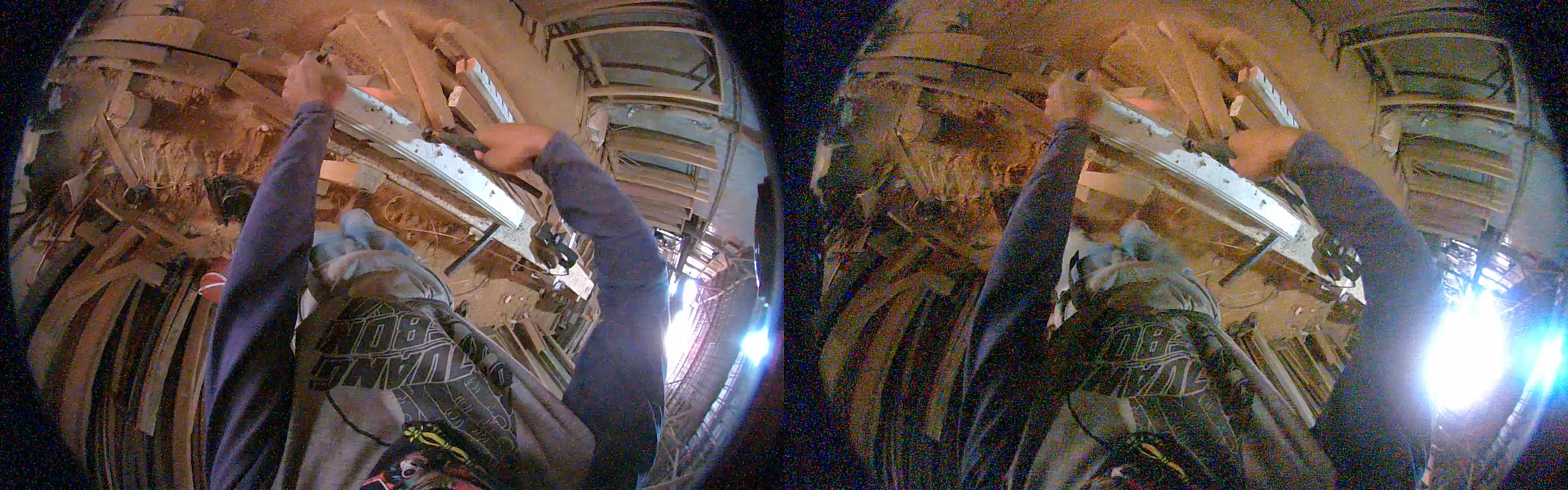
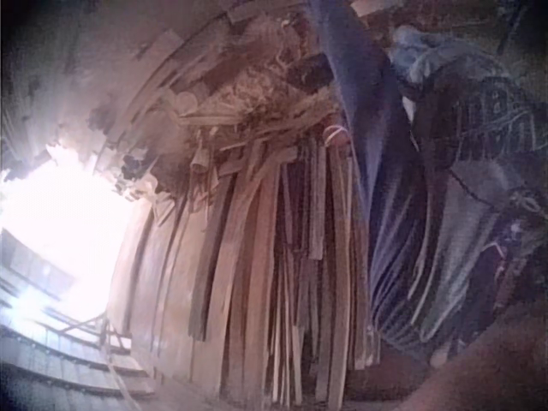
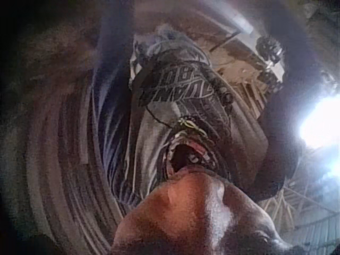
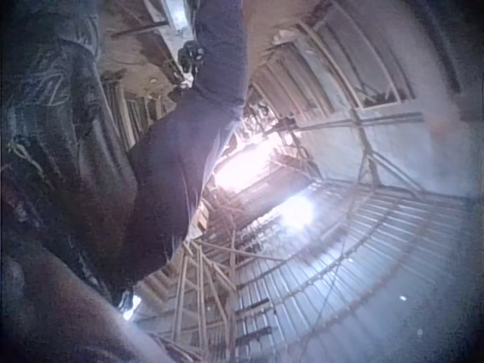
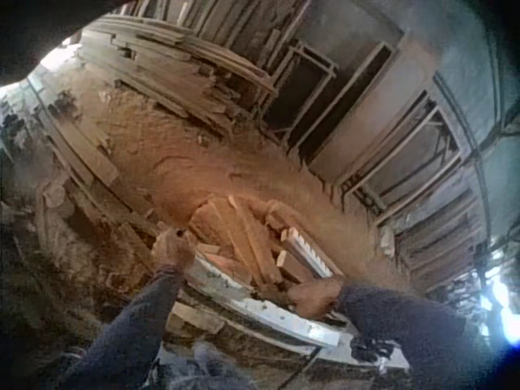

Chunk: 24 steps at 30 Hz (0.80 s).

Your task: The person hammers nails into a long white wooden plank using a hammer. They repeatedly position the plank, place nails, and strike them to secure the plank to a workbench in a cluttered workshop.

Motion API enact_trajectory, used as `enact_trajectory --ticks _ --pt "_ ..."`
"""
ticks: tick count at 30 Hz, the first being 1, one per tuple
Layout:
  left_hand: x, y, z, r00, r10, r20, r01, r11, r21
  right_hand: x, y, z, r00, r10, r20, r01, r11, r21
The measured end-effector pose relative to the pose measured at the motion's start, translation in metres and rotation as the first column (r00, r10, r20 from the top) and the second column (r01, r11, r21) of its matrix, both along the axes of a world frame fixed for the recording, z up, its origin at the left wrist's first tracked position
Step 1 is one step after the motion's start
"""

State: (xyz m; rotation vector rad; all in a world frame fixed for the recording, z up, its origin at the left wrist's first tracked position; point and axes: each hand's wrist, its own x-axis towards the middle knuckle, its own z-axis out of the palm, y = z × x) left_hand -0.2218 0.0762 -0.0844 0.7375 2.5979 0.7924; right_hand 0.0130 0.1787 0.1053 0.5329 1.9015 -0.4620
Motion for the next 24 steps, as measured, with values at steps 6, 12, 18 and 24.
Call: enact_trajectory --ticks 6,12,18,24 --pt "0.002 0.005 -0.004 0.998 0.058 -0.024 -0.057 0.997 0.042 -0.024 0.005 -0.003 0.988 0.1 0.116 -0.096 0.995 -0.04" --pt "0.003 0.004 0.001 0.998 0.063 0.031 -0.061 0.997 -0.055 -0.025 -0.001 -0.003 0.97 0.221 0.104 -0.223 0.975 0.005" --pt "0.006 0.005 0.001 0.997 0.081 -0.001 -0.081 0.997 -0.013 -0.049 0.013 -0.019 0.938 0.3 0.172 -0.305 0.952 0.0" --pt "0.001 0.001 0.008 0.999 0.04 -0.018 -0.04 0.999 -0.031 -0.029 0.009 -0.015 0.962 0.264 0.074 -0.269 0.961 0.063"
